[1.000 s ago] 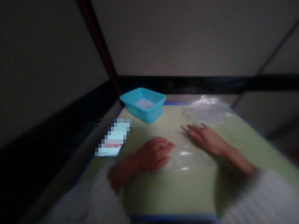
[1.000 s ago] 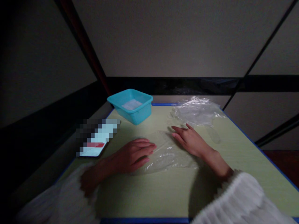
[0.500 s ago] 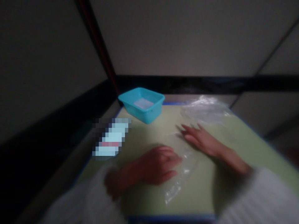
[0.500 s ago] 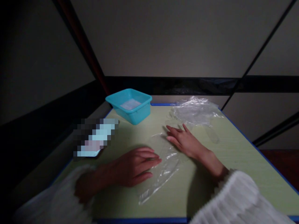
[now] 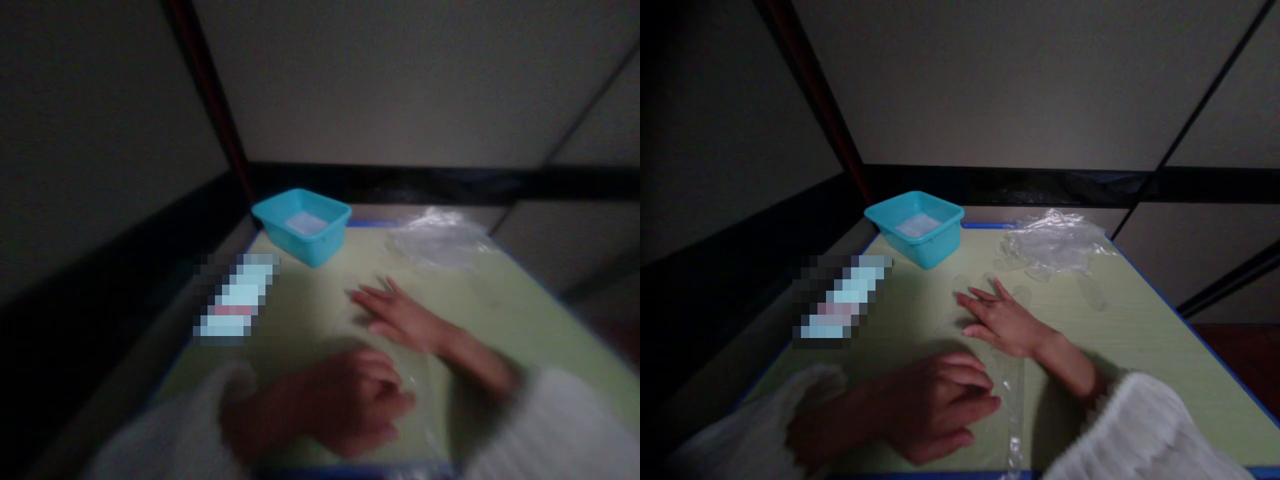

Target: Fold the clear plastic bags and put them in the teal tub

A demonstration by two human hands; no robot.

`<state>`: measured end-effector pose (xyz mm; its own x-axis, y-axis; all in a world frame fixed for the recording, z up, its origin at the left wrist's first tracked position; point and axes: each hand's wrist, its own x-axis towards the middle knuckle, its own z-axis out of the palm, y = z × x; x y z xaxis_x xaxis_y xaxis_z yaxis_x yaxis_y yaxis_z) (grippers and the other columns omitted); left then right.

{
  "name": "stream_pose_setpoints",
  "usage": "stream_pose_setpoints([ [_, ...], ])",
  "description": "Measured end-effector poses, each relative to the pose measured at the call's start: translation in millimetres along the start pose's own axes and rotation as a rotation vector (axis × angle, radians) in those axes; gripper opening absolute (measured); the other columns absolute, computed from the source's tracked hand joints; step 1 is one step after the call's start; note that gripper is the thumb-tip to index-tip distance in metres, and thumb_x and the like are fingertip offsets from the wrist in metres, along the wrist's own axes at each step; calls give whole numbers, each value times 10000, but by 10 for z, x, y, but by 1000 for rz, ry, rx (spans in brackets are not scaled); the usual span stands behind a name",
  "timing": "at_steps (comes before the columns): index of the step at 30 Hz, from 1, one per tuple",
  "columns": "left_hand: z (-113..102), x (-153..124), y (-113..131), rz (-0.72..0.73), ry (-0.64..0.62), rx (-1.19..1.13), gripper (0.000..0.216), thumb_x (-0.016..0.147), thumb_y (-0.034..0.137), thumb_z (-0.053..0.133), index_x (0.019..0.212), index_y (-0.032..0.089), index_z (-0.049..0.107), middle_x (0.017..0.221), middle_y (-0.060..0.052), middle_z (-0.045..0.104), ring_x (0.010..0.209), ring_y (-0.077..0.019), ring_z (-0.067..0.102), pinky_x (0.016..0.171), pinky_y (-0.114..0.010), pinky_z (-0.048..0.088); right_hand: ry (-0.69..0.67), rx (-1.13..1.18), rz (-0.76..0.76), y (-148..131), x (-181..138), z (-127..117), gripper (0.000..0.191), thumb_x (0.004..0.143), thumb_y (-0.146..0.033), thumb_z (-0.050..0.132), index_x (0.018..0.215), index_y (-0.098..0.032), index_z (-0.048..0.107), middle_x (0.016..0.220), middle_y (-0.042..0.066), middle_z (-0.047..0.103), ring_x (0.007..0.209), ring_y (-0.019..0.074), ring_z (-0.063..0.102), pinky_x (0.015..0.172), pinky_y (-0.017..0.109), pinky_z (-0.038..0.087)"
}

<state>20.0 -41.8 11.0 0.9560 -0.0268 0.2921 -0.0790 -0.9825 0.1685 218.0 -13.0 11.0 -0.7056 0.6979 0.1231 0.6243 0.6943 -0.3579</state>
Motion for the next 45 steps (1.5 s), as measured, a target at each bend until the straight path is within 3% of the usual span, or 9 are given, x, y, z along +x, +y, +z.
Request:
stream_pose_setpoints([
  [7,81,6,12,12,36,-31,283,857,312,482,1059,143,586,927,-102,678,912,-212,614,875,-349,467,-41,66,-84,-64,63,35,613,949,-529,312,1464,-208,229,1469,99,387,1393,271,239,1118,587,-16],
  [13,97,-24,-45,36,187,-59,378,885,353,455,1147,103,562,992,-113,682,966,-197,621,977,-350,435,22,120,29,81,-135,-201,522,964,-486,314,1426,-243,334,1495,93,336,1393,263,241,1113,593,25],
  [15,40,-48,-97,-66,287,-34,346,893,338,436,1123,115,567,1018,-105,683,962,-193,625,972,-362,445,50,106,77,150,-189,-240,489,968,-473,312,1401,-256,382,1480,89,366,1379,274,276,1107,608,34],
  [20,-68,-189,-436,-529,441,221,239,892,203,421,1065,153,579,973,-78,699,920,-184,639,989,-428,437,60,76,106,227,-202,-213,458,970,-471,306,1346,-260,462,1422,92,456,1333,294,366,1092,641,49],
  [28,-24,-319,-772,-794,343,228,266,878,184,395,1086,128,551,913,-79,711,895,-202,656,1053,-491,358,55,82,127,261,-177,-173,536,950,-512,333,1391,-215,399,1458,120,396,1354,294,327,1097,632,82],
  [32,-29,-329,-804,-859,378,187,279,876,196,402,1106,138,548,1002,-97,691,995,-221,625,1032,-488,383,252,203,260,371,-300,-311,522,955,-515,309,1373,-224,421,1343,107,541,1256,281,477,1067,561,299],
  [35,-22,-353,-837,-903,409,153,290,877,197,408,1123,136,548,1041,-111,672,1049,-231,599,965,-452,452,360,237,338,448,-382,-375,517,961,-513,286,1361,-221,434,1187,94,658,1176,281,554,1017,542,383],
  [40,0,-378,-876,-923,389,116,293,881,187,408,1130,112,542,1060,-132,659,1048,-235,600,953,-445,459,247,261,315,513,-370,-310,511,959,-502,311,1371,-224,426,1189,87,658,1124,271,595,977,505,441],
  [45,37,-398,-906,-917,386,140,278,873,203,427,1115,141,547,1102,-123,644,1061,-234,593,938,-445,475,279,148,322,513,-326,-263,509,963,-499,288,1319,-203,499,1315,105,568,1208,273,527,1041,514,371],
])
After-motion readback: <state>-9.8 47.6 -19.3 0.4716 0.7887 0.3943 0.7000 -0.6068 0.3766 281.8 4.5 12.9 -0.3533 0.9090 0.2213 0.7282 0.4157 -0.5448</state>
